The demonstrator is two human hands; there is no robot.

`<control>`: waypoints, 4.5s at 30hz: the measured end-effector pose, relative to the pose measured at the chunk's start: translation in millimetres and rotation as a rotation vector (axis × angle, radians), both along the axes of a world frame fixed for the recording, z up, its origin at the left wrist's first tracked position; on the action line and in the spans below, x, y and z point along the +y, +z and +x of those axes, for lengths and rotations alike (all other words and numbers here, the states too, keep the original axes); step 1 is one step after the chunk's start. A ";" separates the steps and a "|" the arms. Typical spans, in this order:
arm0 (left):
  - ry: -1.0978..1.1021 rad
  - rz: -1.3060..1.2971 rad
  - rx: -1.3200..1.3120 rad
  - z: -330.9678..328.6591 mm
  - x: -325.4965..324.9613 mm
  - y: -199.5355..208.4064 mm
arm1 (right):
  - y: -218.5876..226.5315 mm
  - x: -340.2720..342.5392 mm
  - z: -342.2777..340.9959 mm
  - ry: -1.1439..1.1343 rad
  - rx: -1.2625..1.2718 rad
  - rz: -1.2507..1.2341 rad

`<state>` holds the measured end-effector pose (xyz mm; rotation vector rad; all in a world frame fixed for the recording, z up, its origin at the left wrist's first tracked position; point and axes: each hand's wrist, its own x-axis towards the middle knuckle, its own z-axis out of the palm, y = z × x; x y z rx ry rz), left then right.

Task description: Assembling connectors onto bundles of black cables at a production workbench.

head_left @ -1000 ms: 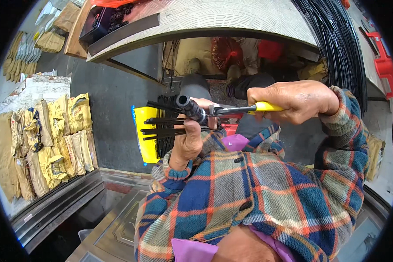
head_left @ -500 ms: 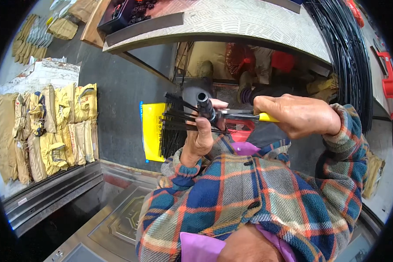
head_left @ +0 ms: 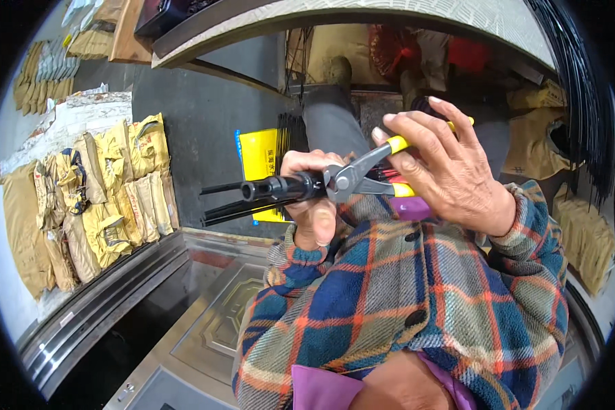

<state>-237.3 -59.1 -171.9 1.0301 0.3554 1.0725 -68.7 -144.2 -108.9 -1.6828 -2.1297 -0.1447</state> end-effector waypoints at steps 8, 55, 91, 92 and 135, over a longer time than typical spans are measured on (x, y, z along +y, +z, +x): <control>-0.016 0.184 0.032 -4.2 -1.6 -10.3 | 4.8 -5.2 1.1 0.012 0.013 -0.044; -0.163 0.162 0.172 -3.3 -15.7 5.0 | 4.6 -5.8 24.1 0.318 0.123 -0.213; 0.091 0.107 0.171 24.0 -2.0 10.1 | -3.8 21.1 106.4 -0.083 -0.041 -0.106; 0.137 0.110 0.165 24.9 -2.4 4.1 | 1.1 28.9 116.2 -0.263 -0.053 -0.259; -0.129 0.341 0.246 70.4 -11.1 59.4 | -35.2 0.5 11.0 0.151 1.571 0.187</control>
